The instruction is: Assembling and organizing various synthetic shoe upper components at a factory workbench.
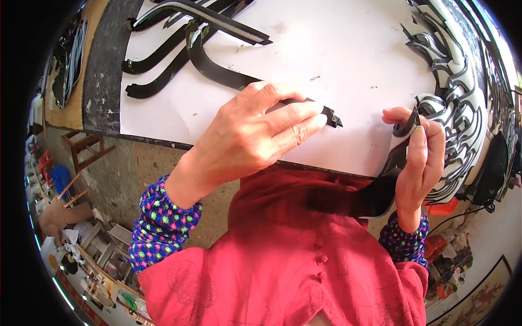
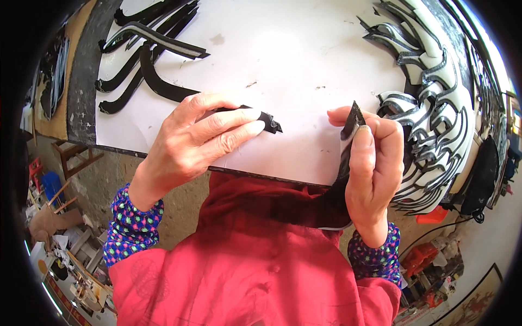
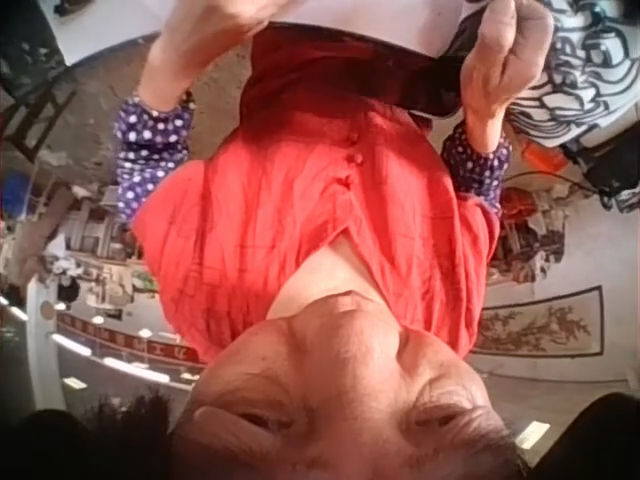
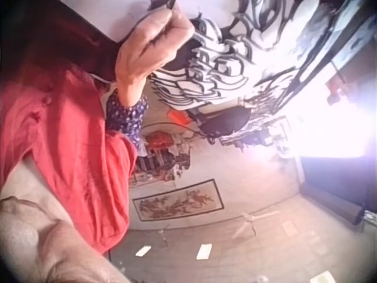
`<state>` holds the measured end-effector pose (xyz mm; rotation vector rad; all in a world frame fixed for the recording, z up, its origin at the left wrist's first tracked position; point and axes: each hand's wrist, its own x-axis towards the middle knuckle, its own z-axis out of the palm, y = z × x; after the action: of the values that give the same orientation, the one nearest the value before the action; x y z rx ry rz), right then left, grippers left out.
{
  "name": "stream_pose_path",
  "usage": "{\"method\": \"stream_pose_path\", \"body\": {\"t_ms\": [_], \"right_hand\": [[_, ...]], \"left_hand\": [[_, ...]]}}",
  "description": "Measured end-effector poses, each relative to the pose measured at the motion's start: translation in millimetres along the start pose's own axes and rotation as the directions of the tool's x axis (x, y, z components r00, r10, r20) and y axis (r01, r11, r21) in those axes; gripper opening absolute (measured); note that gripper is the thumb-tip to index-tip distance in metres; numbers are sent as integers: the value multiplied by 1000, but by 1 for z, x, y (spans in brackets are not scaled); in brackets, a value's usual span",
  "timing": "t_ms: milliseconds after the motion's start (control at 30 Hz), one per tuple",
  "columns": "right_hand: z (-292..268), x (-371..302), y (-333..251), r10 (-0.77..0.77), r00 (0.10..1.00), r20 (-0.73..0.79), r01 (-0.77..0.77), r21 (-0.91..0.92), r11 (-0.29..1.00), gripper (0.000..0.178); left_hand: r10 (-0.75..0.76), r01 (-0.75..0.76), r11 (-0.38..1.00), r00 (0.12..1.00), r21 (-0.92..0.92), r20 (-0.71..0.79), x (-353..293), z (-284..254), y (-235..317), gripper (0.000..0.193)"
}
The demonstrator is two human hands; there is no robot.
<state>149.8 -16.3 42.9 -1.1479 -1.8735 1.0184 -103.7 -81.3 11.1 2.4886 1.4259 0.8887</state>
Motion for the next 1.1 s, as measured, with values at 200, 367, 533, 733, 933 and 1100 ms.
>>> {"method": "stream_pose_path", "body": {"t_ms": [200,367,533,733,933,1100], "right_hand": [[4,3,8,161,986,-34,-152,180,972,11],[5,0,15,183,979,-93,-170,129,977,10],[11,6,13,32,999,-30,-35,-98,995,16],[22,4,17,-10,998,-55,1,-157,988,25],[25,4,20,-126,989,-82,108,-198,974,28],[27,4,25,-198,976,-89,173,-234,957,28]], "left_hand": [[15,-15,998,1000,64,3,3,0,2,34],[51,-50,995,999,87,-3,12,-1,2,30],[77,-77,989,997,126,5,13,-2,1,31],[136,-139,972,990,192,32,17,-6,2,34],[208,-221,939,975,264,79,17,-7,5,31],[255,-279,901,960,332,117,24,-11,14,31]]}}
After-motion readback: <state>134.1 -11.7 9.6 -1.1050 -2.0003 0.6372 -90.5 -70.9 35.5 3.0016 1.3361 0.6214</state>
